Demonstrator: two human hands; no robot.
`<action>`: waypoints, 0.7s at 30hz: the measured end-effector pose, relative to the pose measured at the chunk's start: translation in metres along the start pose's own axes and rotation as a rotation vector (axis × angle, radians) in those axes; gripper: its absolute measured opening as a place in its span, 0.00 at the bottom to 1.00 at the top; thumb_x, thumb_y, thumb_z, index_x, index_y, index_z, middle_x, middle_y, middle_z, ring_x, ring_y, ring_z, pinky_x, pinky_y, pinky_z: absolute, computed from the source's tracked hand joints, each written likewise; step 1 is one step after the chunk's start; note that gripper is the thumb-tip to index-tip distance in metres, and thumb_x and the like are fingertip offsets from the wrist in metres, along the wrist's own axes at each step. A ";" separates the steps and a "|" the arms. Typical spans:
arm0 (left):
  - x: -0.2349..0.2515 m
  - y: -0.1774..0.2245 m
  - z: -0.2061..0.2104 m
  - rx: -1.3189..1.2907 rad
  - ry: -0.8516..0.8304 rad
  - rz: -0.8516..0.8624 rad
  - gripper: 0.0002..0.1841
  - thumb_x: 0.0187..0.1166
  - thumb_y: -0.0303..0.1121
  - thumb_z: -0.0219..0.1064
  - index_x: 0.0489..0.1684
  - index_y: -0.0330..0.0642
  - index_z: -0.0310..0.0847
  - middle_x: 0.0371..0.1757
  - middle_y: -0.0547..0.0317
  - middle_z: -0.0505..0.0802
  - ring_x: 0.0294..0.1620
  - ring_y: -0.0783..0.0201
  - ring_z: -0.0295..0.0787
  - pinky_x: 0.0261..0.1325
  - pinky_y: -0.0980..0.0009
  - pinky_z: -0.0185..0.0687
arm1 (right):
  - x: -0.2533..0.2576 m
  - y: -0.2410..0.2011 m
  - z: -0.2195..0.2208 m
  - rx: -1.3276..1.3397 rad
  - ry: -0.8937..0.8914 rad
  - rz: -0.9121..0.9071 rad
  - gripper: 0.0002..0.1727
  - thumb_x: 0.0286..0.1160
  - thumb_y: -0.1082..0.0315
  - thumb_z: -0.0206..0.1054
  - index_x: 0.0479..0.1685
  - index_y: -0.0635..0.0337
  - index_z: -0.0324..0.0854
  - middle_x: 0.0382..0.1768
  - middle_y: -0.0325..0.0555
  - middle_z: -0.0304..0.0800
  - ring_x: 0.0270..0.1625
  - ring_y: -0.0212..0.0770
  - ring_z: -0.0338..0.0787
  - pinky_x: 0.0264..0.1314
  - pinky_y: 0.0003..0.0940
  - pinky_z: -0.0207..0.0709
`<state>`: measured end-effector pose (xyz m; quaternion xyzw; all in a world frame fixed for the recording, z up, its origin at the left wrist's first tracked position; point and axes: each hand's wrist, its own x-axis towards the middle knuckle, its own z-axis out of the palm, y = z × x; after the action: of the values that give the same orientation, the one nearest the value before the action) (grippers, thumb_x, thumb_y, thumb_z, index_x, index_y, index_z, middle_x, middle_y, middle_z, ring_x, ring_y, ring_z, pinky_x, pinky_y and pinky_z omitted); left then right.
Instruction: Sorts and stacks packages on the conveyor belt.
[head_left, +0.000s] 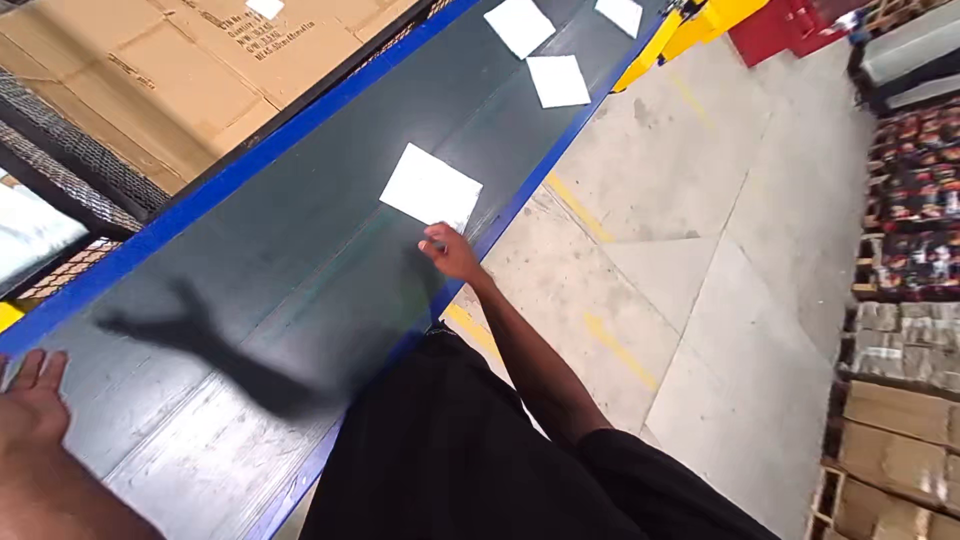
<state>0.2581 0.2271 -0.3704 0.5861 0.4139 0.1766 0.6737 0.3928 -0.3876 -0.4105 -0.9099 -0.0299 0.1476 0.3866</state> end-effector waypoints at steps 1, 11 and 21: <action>-0.002 -0.009 0.015 0.056 -0.016 -0.010 0.33 0.86 0.46 0.62 0.87 0.42 0.58 0.77 0.49 0.79 0.70 0.55 0.84 0.66 0.57 0.87 | 0.013 0.012 -0.012 -0.088 0.051 0.035 0.31 0.79 0.49 0.69 0.75 0.61 0.77 0.72 0.55 0.84 0.71 0.47 0.87 0.75 0.46 0.81; -0.244 -0.135 0.202 0.162 -0.638 -0.334 0.35 0.76 0.42 0.76 0.78 0.31 0.69 0.68 0.42 0.88 0.67 0.53 0.88 0.66 0.52 0.88 | 0.015 0.001 0.018 -0.447 -0.098 0.100 0.71 0.41 0.30 0.84 0.89 0.65 0.59 0.80 0.69 0.72 0.81 0.68 0.73 0.80 0.70 0.66; -0.263 -0.142 0.135 0.232 -0.327 -0.497 0.50 0.65 0.54 0.83 0.84 0.37 0.61 0.63 0.38 0.87 0.45 0.51 0.93 0.43 0.54 0.94 | -0.077 -0.084 0.100 0.605 -0.732 0.214 0.18 0.91 0.63 0.55 0.73 0.58 0.73 0.43 0.50 0.93 0.30 0.41 0.91 0.25 0.36 0.87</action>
<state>0.1696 -0.0861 -0.4151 0.5606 0.4478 -0.1382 0.6827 0.2956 -0.2723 -0.3976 -0.6431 -0.0260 0.4988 0.5805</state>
